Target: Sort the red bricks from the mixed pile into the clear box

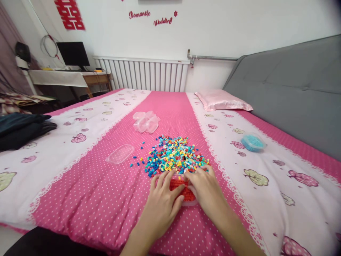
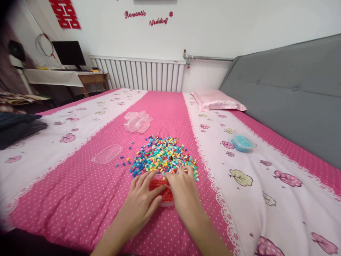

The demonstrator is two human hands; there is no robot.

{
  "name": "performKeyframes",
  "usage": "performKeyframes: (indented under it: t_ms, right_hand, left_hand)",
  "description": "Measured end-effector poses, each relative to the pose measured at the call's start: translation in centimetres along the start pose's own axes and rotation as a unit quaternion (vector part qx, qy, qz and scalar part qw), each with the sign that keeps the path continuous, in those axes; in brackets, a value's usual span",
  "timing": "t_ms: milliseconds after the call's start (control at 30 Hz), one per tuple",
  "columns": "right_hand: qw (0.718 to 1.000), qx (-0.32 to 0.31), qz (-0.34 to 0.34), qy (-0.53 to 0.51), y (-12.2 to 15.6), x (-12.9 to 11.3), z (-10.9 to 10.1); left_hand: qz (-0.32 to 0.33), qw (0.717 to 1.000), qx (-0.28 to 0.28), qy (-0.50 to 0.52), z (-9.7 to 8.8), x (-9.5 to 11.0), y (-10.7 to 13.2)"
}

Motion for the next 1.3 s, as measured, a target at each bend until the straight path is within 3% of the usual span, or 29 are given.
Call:
performKeyframes:
  t_ms: [400, 633, 1300]
  right_hand:
    - [0.999, -0.032, 0.012, -0.021, -0.30, -0.17, -0.06]
    - [0.999, -0.001, 0.000, -0.046, -0.27, -0.01, -0.13]
    - [0.999, -0.020, 0.014, -0.046, -0.28, 0.37, -0.31]
  left_hand:
    - [0.012, 1.000, -0.006, -0.004, 0.14, -0.04, -0.02]
    - [0.005, 1.000, -0.023, -0.001, 0.33, -0.07, -0.07]
    - [0.001, 1.000, -0.022, 0.001, 0.11, -0.03, -0.01]
Point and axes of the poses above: each hand's wrist, its own y-axis away from the middle knuckle, its own z-axis out of the palm, x = y × z, the point moved 6 cm from there along -y, towards the middle knuckle, and after that the axes turned 5 degrees about x, right-handed, at the moved point
